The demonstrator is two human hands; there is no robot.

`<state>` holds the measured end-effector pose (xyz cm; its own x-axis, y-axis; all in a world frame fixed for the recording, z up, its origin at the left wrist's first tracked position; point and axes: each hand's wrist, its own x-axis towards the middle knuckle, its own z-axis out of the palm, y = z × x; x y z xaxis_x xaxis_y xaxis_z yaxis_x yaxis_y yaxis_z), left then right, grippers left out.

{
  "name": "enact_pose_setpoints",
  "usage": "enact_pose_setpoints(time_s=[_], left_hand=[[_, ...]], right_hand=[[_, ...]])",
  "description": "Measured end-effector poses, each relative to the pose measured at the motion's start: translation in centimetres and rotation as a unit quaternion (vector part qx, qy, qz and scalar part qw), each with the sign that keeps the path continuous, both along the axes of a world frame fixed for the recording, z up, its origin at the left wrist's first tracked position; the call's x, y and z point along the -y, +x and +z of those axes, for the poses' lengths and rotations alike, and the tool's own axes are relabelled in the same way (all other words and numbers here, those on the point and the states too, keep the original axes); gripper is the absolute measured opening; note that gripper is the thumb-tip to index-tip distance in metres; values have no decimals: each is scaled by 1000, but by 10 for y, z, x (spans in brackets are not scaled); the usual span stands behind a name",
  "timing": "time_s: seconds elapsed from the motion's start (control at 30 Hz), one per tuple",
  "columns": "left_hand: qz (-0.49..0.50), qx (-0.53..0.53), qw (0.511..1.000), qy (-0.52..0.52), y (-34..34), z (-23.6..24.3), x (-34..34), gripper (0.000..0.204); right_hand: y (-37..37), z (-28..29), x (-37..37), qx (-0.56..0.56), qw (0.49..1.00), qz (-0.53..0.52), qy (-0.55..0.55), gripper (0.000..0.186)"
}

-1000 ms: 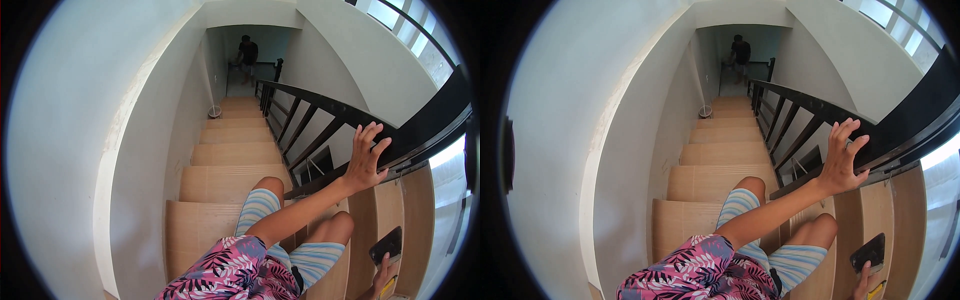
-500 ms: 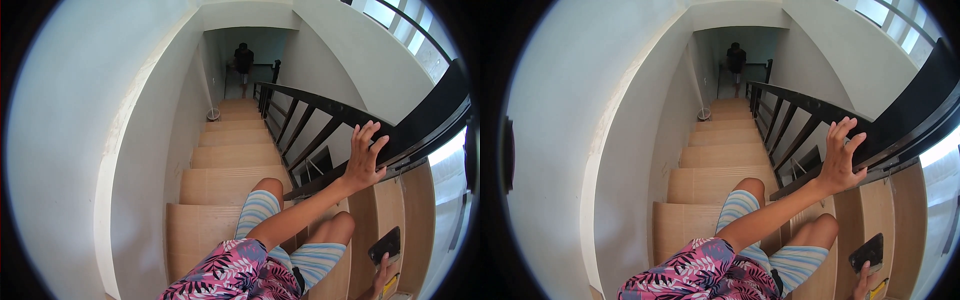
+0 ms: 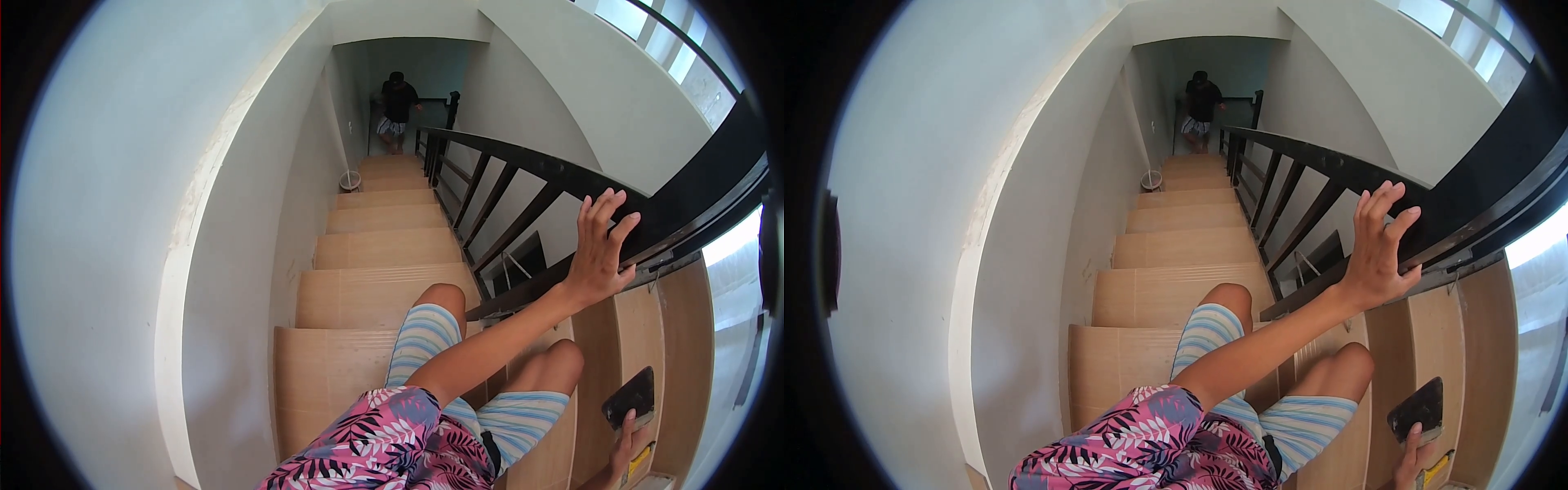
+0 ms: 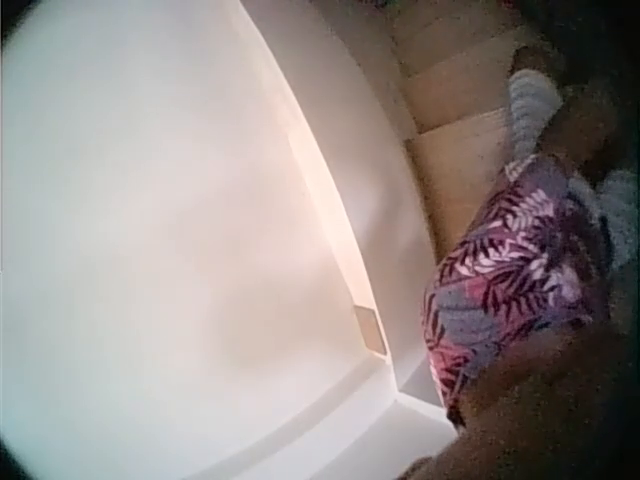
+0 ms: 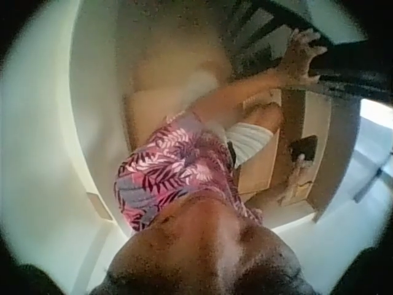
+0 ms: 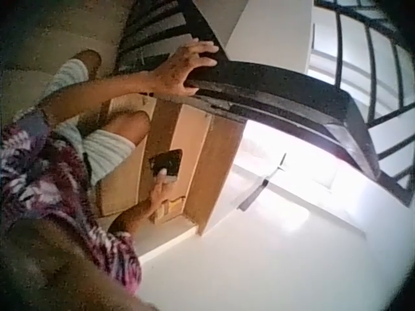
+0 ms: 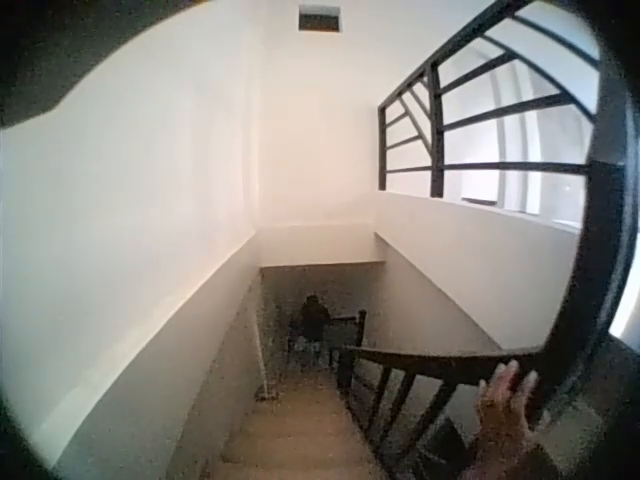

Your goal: Sanding and applying finish to wooden stairs using a scraper and paintbrush.

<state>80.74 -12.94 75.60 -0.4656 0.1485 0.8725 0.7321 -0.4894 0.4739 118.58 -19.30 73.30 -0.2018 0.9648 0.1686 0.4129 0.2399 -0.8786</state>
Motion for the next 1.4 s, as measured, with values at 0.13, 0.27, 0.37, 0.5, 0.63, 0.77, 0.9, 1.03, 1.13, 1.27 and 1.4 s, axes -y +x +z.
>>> enact_pose_setpoints(time_s=[0.13, 0.27, 0.37, 0.5, 0.63, 0.77, 0.9, 1.03, 1.13, 1.27, 1.4], left_hand=[[-1, 4, 1000, 0, 1, 0, -1, 96], [-12, 0, 1000, 0, 0, -1, -1, 95], [-12, -1, 1000, 6, 0, -1, -1, 95], [-13, -1, 1000, 3, 1, -2, -2, 95], [-11, -1, 1000, 4, 0, -3, -2, 94], [-13, -1, 1000, 1, 0, -2, -2, 94], [-9, 0, 1000, -1, 0, -2, -2, 94], [0, 2, 1000, -4, 1, -2, -1, 95], [-1, 2, 1000, -5, 2, -3, -1, 95], [-5, 1, 1000, -5, 1, 1, 1, 95], [0, 1, 1000, -4, 2, 0, 0, 96]], right_hand=[[-9, 12, 6, 29, 999, 12, 15, 41], [-9, 8, 6, 52, 997, 5, 49, 42], [-2, 3, 4, 47, 999, 12, 23, 42], [2, -5, 4, 13, 1000, 10, 3, 42], [-1, -2, 7, 13, 999, 24, -25, 43], [3, -4, 6, 24, 999, 32, -33, 44], [2, -3, 6, 13, 998, 50, -45, 45], [21, -14, -4, 25, 998, 37, -36, 43], [6, -10, 3, 24, 999, 32, -34, 42], [9, -5, 5, 47, 997, 46, -51, 43], [17, -14, -1, 36, 998, 13, -49, 43]])
